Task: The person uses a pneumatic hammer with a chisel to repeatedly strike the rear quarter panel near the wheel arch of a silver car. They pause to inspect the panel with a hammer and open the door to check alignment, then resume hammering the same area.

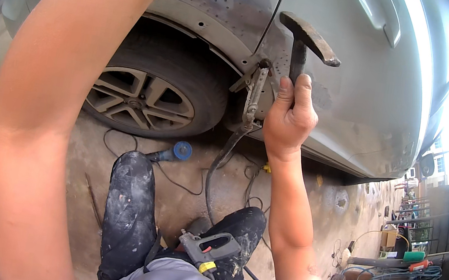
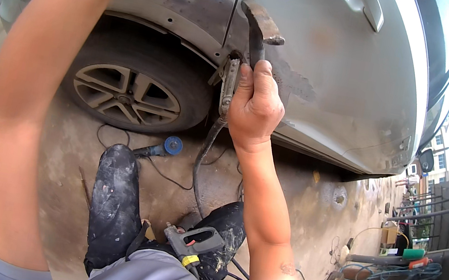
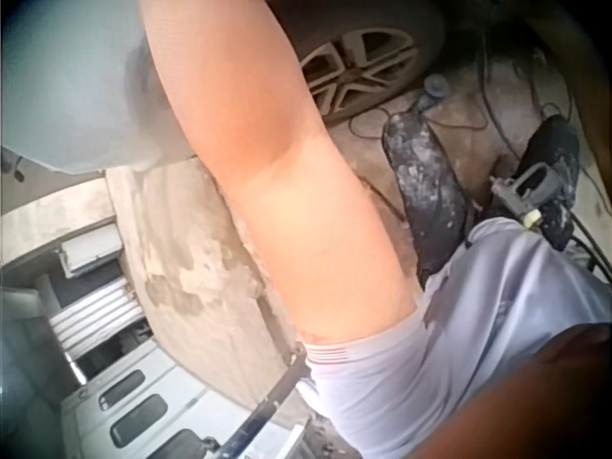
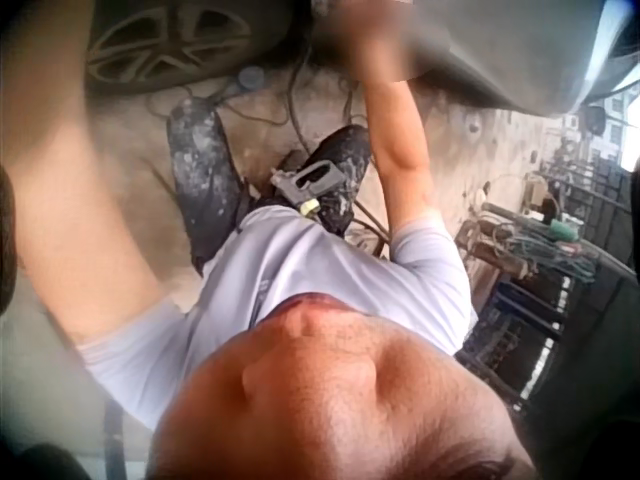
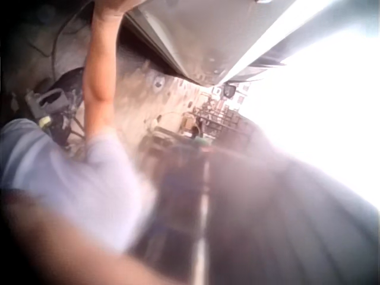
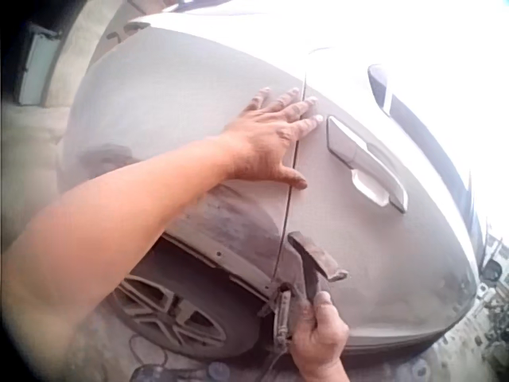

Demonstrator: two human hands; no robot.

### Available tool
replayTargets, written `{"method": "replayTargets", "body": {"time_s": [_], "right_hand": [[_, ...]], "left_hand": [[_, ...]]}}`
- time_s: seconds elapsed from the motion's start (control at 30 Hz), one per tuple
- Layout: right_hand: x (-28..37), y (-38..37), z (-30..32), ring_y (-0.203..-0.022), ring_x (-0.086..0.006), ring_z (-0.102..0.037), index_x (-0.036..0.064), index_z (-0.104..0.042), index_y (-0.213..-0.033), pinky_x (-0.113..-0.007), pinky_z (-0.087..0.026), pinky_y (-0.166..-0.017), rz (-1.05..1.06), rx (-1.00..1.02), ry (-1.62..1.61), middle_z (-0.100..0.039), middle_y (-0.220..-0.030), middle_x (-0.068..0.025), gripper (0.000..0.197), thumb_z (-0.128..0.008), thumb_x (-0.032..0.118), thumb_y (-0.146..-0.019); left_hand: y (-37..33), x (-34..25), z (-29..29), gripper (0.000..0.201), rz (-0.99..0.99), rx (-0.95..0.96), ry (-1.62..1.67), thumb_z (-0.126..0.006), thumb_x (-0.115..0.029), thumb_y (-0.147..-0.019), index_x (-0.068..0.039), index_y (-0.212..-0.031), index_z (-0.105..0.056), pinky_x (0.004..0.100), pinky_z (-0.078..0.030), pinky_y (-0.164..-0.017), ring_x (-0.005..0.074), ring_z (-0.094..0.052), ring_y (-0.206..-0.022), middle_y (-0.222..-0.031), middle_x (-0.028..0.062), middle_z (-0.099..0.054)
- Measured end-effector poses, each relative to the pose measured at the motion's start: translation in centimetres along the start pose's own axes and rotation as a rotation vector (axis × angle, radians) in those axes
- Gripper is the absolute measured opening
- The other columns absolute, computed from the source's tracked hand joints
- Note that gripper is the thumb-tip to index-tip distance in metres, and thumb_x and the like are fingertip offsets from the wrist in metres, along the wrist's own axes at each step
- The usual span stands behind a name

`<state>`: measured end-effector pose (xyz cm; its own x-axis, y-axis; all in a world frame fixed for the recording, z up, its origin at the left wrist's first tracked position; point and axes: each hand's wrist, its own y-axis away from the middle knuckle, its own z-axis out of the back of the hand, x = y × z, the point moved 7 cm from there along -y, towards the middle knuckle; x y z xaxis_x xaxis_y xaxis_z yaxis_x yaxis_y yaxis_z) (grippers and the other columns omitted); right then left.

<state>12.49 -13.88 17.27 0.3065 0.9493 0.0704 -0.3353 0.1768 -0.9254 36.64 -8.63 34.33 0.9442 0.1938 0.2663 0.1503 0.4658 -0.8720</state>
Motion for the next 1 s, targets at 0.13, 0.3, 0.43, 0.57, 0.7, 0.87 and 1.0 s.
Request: {"method": "replayTargets", "body": {"time_s": [0.13,0.3,0.43,0.57,0.7,0.87,1.0], "right_hand": [[0.7,0.5,1.0,-0.067,-0.0364,-0.066,-0.0029,-0.068,-0.107,-0.040,-0.053,-0.058,0.080,-0.024,-0.014,-0.067,-0.081,-0.0167,0.017,-0.072,0.010,-0.096],[0.6,-0.7,0.3,-0.069,-0.0366,-0.066,-0.0038,-0.067,-0.114,-0.037,-0.053,-0.060,-0.114,0.101,-0.016,-0.070,-0.084,-0.0177,0.025,-0.071,0.015,-0.098],[1.8,-1.2,4.3,-0.067,-0.0334,-0.066,-0.0103,-0.063,-0.118,-0.035,-0.053,-0.063,-0.340,0.074,-0.161,-0.069,-0.081,-0.0210,0.032,-0.070,0.015,-0.100],[5.3,-0.3,6.9,-0.064,-0.0326,-0.062,-0.0084,-0.063,-0.111,-0.037,-0.052,-0.061,-0.241,-0.029,-0.272,-0.064,-0.076,-0.0212,0.025,-0.069,0.013,-0.100],[11.5,4.5,2.2,-0.072,-0.0435,-0.065,0.0060,-0.058,-0.099,-0.048,-0.049,-0.058,-0.247,0.443,-0.479,-0.063,-0.077,-0.0191,0.022,-0.069,0.025,-0.099],[10.0,5.4,-0.1,-0.070,-0.0379,-0.065,0.0093,-0.057,-0.085,-0.049,-0.051,-0.061,0.105,0.683,-0.247,-0.062,-0.073,-0.0131,0.023,-0.066,0.026,-0.097],[4.1,-12.5,1.5,-0.097,-0.0406,-0.062,0.0002,-0.061,-0.105,-0.049,-0.050,-0.089,0.286,0.114,0.162,-0.062,-0.093,-0.0206,0.020,-0.063,0.008,-0.087]], "left_hand": [[0.1,-0.4,0.9,0.107,-0.002,0.047,-0.006,-0.075,-0.066,-0.080,-0.013,-0.163,-0.031,0.0558,-0.009,-0.129,0.0296,-0.012,-0.161,-0.173,0.0116,-0.021],[-0.6,-0.1,0.7,0.105,0.089,0.201,0.018,-0.076,-0.063,-0.081,-0.013,-0.163,-0.033,0.0556,-0.009,-0.129,0.0304,-0.013,-0.161,-0.172,0.0128,-0.022],[2.3,-0.8,1.4,0.080,0.316,-0.071,0.531,-0.072,-0.052,-0.091,-0.006,-0.151,-0.046,0.0461,-0.028,-0.118,0.0297,-0.039,-0.143,-0.152,0.0157,-0.045],[18.6,-14.1,4.4,0.097,0.617,-0.130,1.457,-0.075,-0.062,-0.088,0.004,-0.152,-0.043,0.0458,-0.037,-0.117,0.0334,-0.050,-0.140,-0.149,0.0204,-0.053],[29.7,-26.5,6.0,0.117,1.011,-0.193,1.969,-0.089,-0.050,-0.078,-0.004,-0.159,-0.019,0.0427,-0.039,-0.113,0.0279,-0.047,-0.134,-0.148,0.0149,-0.043],[42.4,-26.3,5.6,0.044,1.912,-0.127,1.812,-0.079,-0.013,-0.091,-0.009,-0.118,-0.044,0.0303,-0.036,-0.030,0.0122,-0.040,-0.035,-0.066,0.0017,-0.048],[47.6,-19.4,9.6,0.026,1.829,0.104,1.664,-0.068,-0.012,-0.096,-0.008,-0.112,-0.048,0.0289,-0.037,-0.032,0.0123,-0.043,-0.038,-0.065,0.0014,-0.046]]}}
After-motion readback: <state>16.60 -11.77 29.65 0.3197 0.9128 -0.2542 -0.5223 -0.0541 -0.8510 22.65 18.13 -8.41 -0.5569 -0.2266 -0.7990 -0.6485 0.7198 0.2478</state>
